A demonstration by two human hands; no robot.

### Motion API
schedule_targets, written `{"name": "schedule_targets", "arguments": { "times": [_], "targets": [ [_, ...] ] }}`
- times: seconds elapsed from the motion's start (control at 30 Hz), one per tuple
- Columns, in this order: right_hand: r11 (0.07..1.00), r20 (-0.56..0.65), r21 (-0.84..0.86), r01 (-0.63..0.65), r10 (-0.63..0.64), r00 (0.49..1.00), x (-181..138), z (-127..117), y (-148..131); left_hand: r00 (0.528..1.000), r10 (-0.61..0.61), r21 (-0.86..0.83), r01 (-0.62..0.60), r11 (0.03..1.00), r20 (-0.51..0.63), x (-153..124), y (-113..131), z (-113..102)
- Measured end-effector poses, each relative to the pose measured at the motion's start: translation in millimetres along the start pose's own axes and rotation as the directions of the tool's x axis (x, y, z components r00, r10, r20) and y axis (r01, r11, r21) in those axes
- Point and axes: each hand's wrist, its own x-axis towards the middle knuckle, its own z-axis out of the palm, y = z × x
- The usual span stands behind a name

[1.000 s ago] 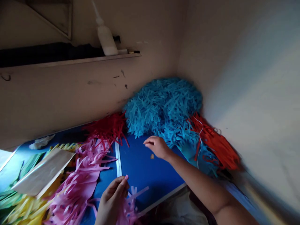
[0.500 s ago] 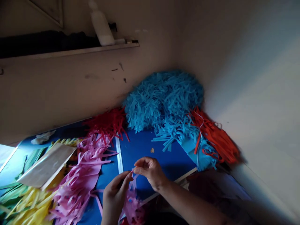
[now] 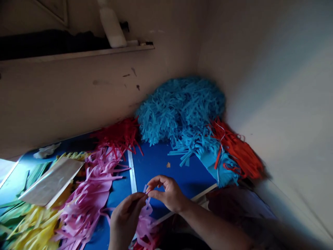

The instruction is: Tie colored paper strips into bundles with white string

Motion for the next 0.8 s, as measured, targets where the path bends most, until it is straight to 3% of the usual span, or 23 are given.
{"name": "schedule_targets", "arguments": {
  "times": [0.13,0.33,0.47,0.53,0.63,0.8],
  "targets": [
    [0.990,0.034,-0.105,0.090,-0.087,0.996,-2,-4,-5,0.999,0.029,-0.056,-0.027,0.998,0.030,4,5,0],
    [0.959,-0.066,-0.222,0.178,-0.197,0.978,-9,-3,-6,0.971,0.238,0.060,-0.240,0.969,0.036,6,4,1],
    [0.902,-0.080,-0.342,0.264,-0.308,0.948,-11,-4,-3,0.876,0.480,0.171,-0.468,0.867,-0.038,6,-6,5],
    [0.892,-0.102,-0.354,0.282,-0.336,0.936,-12,-4,-3,0.835,0.551,0.214,-0.534,0.818,-0.021,7,-8,8],
    [0.875,-0.123,-0.378,0.303,-0.371,0.920,-14,-3,-3,0.820,0.573,0.245,-0.553,0.796,-0.009,6,-9,10],
    [0.860,-0.112,-0.398,0.319,-0.391,0.913,-17,-5,-3,0.838,0.545,0.235,-0.532,0.813,0.012,5,-5,12]
  ]
}}
